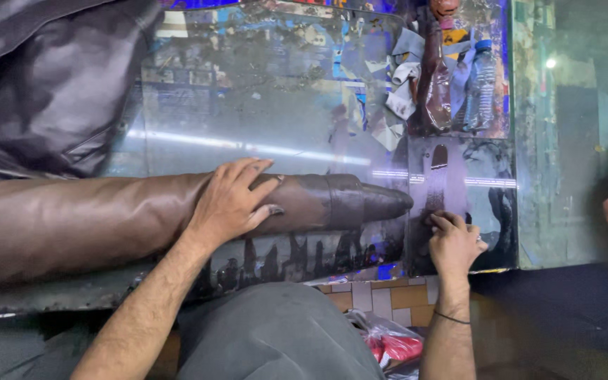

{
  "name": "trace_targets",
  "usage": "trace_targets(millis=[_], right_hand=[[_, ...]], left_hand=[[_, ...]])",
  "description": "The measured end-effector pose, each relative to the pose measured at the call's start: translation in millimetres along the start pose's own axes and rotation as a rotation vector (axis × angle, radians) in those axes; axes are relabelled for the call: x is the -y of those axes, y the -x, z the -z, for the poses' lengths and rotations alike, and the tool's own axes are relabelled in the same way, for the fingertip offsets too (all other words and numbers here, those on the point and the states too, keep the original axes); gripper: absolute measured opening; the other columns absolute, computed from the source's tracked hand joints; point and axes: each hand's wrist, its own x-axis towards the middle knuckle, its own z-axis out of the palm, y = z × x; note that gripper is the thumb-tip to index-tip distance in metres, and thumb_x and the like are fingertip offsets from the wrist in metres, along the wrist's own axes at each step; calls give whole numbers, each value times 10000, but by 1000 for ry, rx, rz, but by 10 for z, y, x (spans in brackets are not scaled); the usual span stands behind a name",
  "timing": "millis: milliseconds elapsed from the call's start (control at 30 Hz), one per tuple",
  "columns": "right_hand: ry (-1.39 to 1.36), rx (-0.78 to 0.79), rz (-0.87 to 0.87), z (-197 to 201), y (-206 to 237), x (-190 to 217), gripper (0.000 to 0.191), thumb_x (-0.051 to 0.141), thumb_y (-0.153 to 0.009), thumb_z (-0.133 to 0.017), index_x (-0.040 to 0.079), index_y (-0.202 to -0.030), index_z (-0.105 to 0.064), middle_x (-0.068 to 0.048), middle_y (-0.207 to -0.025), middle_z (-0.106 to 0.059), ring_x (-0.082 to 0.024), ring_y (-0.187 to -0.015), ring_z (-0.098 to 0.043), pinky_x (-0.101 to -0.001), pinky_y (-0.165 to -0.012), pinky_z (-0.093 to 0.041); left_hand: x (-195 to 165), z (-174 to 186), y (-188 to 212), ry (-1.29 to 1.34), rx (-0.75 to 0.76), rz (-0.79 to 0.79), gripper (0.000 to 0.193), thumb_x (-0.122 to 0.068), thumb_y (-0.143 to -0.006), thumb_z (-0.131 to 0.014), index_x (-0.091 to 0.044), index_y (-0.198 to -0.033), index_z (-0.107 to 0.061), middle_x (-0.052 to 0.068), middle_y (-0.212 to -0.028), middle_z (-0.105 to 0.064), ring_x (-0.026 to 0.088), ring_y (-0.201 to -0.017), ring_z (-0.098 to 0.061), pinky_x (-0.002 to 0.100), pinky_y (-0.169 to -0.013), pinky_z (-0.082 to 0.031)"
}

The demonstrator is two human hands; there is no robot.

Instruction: The person applies dark dye to the sleeve of a brown leather jacket laid on a glass work table, rubbing the liquid in with a small sponge dauber. They hold the sleeve steady with one hand while working the dye along the leather, re-dipping the dauber and continuing along the sleeve.

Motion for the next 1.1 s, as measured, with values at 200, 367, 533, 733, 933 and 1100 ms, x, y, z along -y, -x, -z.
trace_targets(millis=[200,367,533,733,933,1100], right_hand=[[-94,-64,-18,-41,141,95,464,163,-872,-729,228,-1332,-712,25,-1333,-680,-326,-1166,-573,-563,-934,-416],[-166,-107,-112,-67,279,235,424,262,-823,-795,202,-1234,-712,-63,-1279,-657,-366,-1109,-586,-557,-866,-439],[-127,-219,-316,203,322,541,348,174,-890,-786,183,-1234,-734,-29,-1250,-699,-353,-1123,-608,-528,-923,-464],[-777,-351,249,680,369,1708,317,21,-935,-696,106,-1239,-673,-79,-1334,-650,-325,-1221,-585,-401,-1054,-472],[-383,-228,689,644,-242,2543,280,65,-822,-711,244,-1010,-817,67,-1210,-703,-261,-1089,-595,-418,-931,-367],[-268,-67,743,789,-360,2588,302,53,-799,-693,222,-1027,-793,83,-1214,-703,-249,-1132,-570,-429,-932,-377]], left_hand=[[-343,-77,250,-264,-10,53,488,-113,-832,-671,-214,-1309,-685,58,-1487,-560,307,-1369,-490,526,-1118,-370],[-164,-102,302,-108,-36,25,608,-388,-862,-690,-133,-1405,-594,176,-1477,-514,414,-1377,-440,624,-1126,-298],[79,-70,182,-151,64,10,764,-560,-802,-711,-133,-1416,-556,183,-1464,-523,412,-1347,-446,604,-1076,-316],[354,-33,-56,-83,220,16,893,-672,-779,-704,-107,-1447,-523,181,-1419,-548,366,-1247,-525,555,-992,-384],[503,-50,-41,-41,278,13,978,-717,-747,-702,-93,-1473,-497,168,-1358,-575,353,-1175,-565,539,-941,-408],[495,50,-30,-29,291,26,1000,-734,-727,-709,-113,-1476,-482,161,-1325,-577,351,-1152,-564,543,-924,-406]])
